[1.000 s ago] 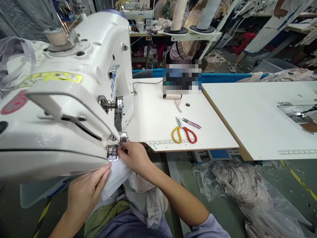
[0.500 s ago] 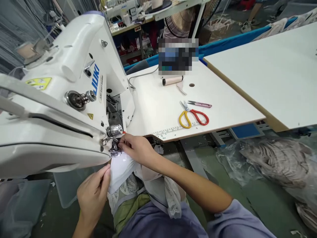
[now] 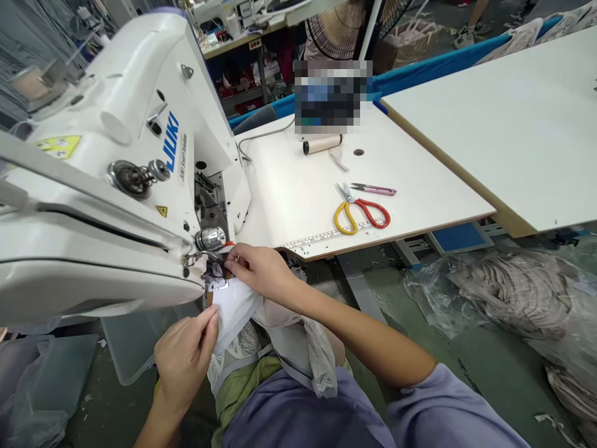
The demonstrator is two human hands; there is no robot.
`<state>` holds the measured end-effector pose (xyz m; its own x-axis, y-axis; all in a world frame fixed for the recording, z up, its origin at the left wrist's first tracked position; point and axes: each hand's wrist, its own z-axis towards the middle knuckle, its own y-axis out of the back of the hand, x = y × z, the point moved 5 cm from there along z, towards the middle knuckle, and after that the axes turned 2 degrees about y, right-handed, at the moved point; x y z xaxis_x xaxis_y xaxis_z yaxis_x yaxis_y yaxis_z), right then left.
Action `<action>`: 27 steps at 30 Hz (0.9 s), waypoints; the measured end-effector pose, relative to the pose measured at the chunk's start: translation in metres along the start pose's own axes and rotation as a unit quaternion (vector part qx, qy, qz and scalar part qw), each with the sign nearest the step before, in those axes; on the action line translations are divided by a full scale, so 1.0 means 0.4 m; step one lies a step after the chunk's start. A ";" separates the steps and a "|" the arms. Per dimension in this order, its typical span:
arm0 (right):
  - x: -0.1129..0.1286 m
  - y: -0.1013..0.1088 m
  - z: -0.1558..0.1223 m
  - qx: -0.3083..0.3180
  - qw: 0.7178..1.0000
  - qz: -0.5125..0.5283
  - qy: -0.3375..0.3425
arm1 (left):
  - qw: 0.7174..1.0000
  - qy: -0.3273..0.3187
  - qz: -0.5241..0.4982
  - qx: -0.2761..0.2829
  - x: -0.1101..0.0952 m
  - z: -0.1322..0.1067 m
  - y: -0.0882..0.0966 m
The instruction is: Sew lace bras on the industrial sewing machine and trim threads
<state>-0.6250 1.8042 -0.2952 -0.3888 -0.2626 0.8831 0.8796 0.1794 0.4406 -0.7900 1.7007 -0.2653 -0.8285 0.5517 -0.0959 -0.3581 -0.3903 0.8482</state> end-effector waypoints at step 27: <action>-0.062 -0.115 -0.171 0.050 0.849 0.476 -0.221 | 0.951 0.203 -0.230 0.030 0.054 -0.048 0.011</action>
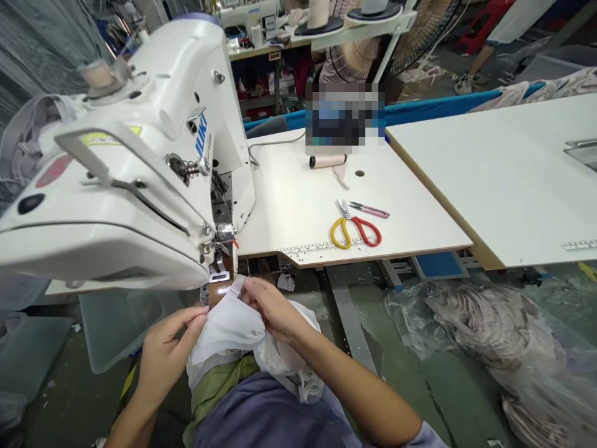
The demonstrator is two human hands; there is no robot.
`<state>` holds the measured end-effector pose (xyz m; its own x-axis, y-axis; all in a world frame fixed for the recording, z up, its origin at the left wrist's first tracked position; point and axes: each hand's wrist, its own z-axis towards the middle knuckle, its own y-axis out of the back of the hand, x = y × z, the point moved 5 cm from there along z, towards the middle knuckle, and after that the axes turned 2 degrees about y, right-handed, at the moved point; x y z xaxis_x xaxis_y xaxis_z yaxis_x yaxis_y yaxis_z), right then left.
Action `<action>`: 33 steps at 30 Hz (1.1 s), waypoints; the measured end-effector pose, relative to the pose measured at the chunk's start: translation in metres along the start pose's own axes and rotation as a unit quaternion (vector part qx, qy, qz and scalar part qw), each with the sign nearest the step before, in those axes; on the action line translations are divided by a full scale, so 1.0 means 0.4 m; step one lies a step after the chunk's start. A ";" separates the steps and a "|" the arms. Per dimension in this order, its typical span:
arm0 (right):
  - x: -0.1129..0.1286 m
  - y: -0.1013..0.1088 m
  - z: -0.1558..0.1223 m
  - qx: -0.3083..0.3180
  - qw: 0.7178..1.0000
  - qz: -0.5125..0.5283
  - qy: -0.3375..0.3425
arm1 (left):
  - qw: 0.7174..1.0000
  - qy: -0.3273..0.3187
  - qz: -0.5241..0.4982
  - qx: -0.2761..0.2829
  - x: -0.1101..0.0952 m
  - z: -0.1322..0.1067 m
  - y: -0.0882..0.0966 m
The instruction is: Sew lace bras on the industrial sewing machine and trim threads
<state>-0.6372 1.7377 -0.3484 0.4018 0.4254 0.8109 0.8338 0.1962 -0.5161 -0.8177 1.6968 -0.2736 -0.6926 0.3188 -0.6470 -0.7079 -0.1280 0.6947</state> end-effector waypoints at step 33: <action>-0.038 -0.038 -0.224 0.103 0.688 -0.414 0.587 | 0.976 -0.207 -0.045 -0.049 -0.050 -0.099 -0.052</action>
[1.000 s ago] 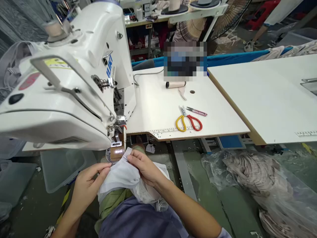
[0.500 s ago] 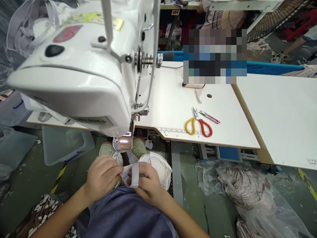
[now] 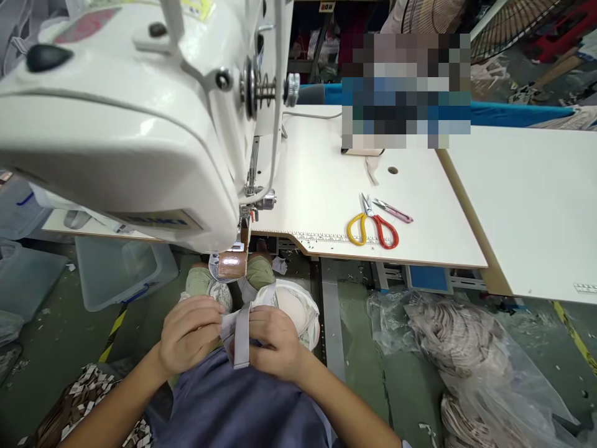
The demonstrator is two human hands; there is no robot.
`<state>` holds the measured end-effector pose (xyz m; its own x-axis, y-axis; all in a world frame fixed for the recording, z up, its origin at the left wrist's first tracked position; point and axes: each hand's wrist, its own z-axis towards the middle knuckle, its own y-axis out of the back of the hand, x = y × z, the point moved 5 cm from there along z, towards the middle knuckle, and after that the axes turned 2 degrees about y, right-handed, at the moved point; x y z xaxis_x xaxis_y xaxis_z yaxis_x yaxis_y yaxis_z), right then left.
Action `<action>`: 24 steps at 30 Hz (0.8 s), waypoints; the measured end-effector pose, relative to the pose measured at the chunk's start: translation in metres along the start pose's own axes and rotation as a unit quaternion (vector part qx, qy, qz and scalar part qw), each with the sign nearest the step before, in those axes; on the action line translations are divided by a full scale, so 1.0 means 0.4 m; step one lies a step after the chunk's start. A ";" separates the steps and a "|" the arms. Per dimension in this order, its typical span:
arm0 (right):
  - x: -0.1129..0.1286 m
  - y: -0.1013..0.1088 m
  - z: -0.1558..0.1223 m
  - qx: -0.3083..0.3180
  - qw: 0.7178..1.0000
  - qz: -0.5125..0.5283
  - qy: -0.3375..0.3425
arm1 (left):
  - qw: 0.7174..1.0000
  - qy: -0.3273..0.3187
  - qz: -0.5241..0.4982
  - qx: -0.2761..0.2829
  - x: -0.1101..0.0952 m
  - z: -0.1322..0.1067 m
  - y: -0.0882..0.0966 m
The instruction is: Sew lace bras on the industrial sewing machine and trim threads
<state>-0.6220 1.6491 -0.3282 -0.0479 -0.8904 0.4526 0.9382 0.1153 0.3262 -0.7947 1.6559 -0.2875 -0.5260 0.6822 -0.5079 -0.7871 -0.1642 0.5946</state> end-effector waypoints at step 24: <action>-0.007 -0.017 -0.011 -0.056 0.987 0.071 -0.132 | 0.999 0.036 -0.027 0.000 -0.010 0.017 0.017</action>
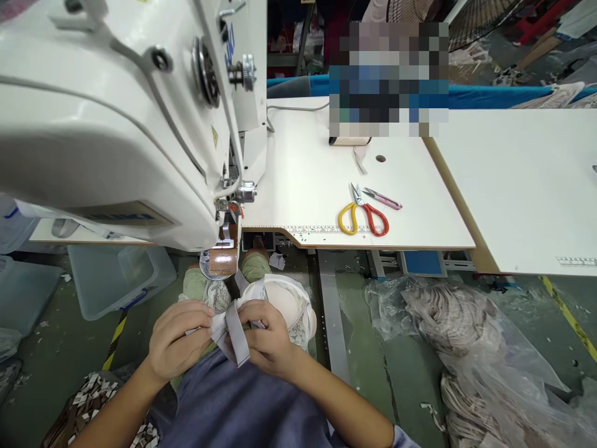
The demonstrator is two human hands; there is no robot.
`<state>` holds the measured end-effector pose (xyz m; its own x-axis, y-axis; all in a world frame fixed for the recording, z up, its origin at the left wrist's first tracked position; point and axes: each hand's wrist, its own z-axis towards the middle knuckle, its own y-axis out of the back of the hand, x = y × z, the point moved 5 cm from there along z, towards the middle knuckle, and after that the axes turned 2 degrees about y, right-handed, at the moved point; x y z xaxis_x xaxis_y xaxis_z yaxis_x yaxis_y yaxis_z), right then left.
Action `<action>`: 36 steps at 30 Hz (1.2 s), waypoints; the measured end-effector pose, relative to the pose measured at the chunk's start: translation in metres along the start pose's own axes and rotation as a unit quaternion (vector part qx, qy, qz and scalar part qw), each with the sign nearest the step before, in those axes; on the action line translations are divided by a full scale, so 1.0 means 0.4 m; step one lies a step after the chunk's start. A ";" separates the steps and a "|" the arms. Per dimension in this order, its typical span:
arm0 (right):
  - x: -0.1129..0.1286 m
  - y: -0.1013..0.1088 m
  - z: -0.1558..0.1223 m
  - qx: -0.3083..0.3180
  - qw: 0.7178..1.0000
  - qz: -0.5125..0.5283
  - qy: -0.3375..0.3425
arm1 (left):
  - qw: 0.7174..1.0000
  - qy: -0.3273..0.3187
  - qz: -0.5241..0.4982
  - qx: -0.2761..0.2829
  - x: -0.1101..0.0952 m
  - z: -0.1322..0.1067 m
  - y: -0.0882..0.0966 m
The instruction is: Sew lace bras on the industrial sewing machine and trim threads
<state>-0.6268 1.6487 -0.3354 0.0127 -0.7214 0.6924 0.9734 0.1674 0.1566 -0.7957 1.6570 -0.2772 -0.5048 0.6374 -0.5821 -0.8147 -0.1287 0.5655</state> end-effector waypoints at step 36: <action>0.001 -0.003 0.008 -0.026 0.996 0.044 -0.068 | 0.996 -0.033 0.074 0.040 0.004 -0.033 -0.030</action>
<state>-0.6284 1.6503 -0.3331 0.0715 -0.6073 0.7912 0.9806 0.1882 0.0558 -0.7907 1.6495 -0.2927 -0.5956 0.6654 -0.4499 -0.7055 -0.1656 0.6891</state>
